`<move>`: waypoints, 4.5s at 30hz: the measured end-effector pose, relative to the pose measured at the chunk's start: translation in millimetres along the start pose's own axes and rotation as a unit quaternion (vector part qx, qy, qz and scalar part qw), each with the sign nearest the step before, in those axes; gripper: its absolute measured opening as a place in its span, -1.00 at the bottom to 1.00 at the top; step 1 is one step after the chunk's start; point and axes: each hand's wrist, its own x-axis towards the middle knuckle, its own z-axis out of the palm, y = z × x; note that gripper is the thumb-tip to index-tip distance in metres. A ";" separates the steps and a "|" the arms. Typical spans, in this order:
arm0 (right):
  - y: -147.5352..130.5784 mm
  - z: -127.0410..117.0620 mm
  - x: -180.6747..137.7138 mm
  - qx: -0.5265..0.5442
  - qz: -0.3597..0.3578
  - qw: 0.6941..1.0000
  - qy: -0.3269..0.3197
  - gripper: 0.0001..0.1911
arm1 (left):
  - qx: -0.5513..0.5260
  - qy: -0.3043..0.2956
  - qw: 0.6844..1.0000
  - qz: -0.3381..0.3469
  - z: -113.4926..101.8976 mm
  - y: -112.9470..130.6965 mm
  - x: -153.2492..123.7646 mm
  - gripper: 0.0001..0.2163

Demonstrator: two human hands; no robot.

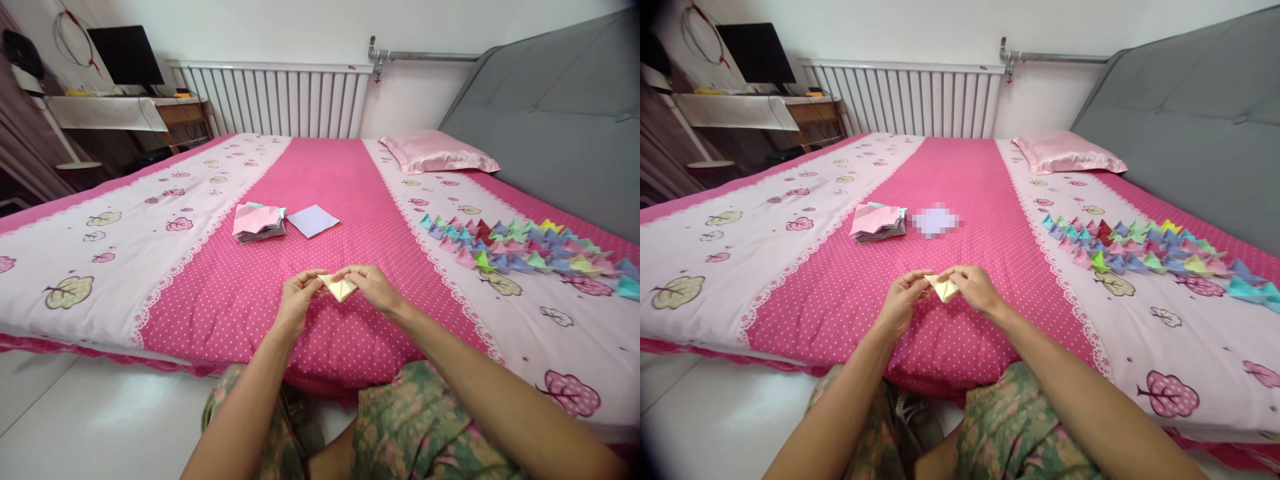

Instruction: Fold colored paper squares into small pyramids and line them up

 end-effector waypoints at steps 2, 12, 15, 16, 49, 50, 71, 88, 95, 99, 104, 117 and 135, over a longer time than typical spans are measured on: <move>-0.8 -0.2 -1.3 -0.032 -0.013 0.999 0.014 -0.77 | 0.003 -0.010 1.000 0.006 0.7 1.9 -1.3 -0.82; -3.4 5.2 -4.6 0.006 -0.041 0.998 0.044 -0.86 | 0.032 -0.017 0.999 0.011 2.8 2.6 -2.9 -0.77; -5.8 5.8 -6.3 0.037 -0.037 0.998 0.035 -0.84 | 0.065 -0.010 0.997 0.035 1.6 -1.4 -0.8 -0.80; -6.4 5.6 -6.6 0.041 -0.034 0.998 0.034 -0.84 | 0.068 -0.010 0.997 0.037 1.5 -1.7 -0.5 -0.81; -1.7 3.8 -0.7 0.048 -0.036 0.996 0.071 -0.74 | 0.113 -0.059 0.992 0.021 6.5 -1.6 -1.9 -0.78; -2.7 3.5 -0.9 0.038 -0.043 0.995 0.076 -0.73 | 0.130 -0.066 0.989 0.027 5.8 -1.7 -1.3 -0.79; -8.8 -2.7 -2.5 0.154 -0.016 0.986 -0.059 -0.65 | 0.001 -0.078 0.997 -0.001 2.1 -2.4 1.2 -0.78; -2.8 -2.1 0.0 0.146 -0.027 0.987 -0.067 -0.64 | -0.050 -0.079 0.996 0.001 1.9 -0.6 1.1 -0.84; -3.3 1.1 -0.7 0.083 -0.064 0.994 -0.037 -0.66 | 0.029 -0.098 0.994 0.022 3.7 -3.3 1.7 -0.80; -2.6 3.7 -1.2 0.030 -0.068 0.997 -0.008 -0.69 | 0.064 -0.112 0.991 0.020 8.3 -3.6 -0.8 -0.79; 4.7 6.4 -0.7 -0.011 -0.067 0.997 0.028 -0.71 | 0.070 -0.139 0.988 0.006 12.3 -4.1 -3.5 -0.77; -3.0 15.3 -4.9 -0.016 -0.133 0.984 0.116 -0.83 | -0.083 -0.114 0.988 -0.062 13.6 -2.6 -8.1 -0.77; -0.5 -0.3 -1.2 -0.124 -0.158 0.979 -0.025 -0.56 | -0.134 -0.091 0.981 -0.107 8.6 3.0 -4.5 -0.84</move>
